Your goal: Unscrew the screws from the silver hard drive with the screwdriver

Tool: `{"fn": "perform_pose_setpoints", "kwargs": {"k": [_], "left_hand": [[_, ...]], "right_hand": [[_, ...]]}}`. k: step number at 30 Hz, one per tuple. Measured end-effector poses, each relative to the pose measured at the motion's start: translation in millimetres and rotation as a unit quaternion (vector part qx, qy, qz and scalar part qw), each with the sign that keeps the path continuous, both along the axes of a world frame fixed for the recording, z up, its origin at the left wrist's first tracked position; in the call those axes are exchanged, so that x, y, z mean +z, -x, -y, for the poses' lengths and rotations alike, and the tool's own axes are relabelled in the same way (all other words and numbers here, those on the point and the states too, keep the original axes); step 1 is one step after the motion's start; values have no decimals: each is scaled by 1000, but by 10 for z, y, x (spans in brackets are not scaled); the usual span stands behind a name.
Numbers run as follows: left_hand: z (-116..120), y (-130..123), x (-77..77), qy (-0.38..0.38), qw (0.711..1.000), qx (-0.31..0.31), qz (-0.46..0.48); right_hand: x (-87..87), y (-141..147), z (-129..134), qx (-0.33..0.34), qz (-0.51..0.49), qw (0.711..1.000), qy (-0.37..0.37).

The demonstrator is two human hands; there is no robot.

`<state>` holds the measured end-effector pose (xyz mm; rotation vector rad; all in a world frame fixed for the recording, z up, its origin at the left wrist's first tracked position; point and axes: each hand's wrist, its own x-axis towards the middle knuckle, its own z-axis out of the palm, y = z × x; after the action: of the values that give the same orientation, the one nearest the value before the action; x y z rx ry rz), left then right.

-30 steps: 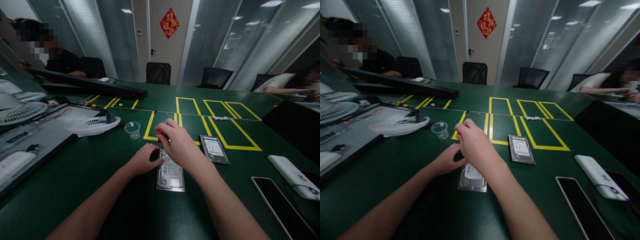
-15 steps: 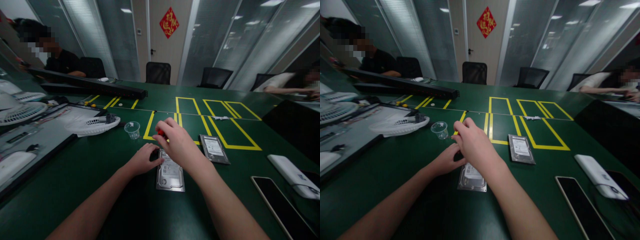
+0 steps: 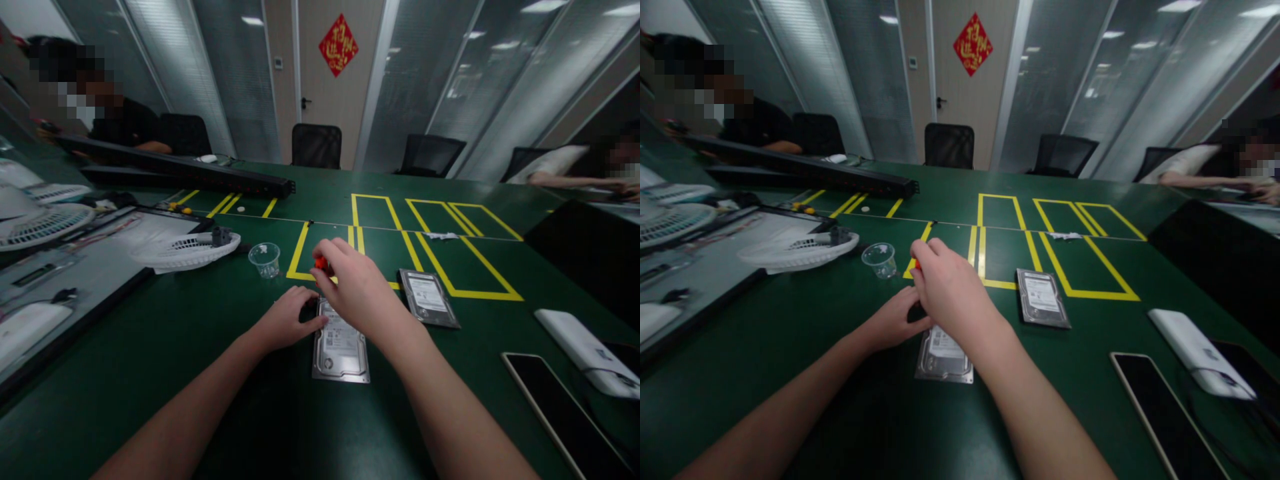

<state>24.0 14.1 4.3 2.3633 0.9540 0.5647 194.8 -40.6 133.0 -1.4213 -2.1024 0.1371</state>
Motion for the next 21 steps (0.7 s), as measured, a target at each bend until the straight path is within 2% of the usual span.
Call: {"fn": "perform_pose_setpoints", "kwargs": {"k": [7,21], "left_hand": [[-1,3,5,-17,1000,0,-19],[-7,-3,-39,-15,1000,0,5]], "right_hand": [[-4,-22,-1,11,3,1000,-1],[12,3,20,18,-14,1000,3]]}}
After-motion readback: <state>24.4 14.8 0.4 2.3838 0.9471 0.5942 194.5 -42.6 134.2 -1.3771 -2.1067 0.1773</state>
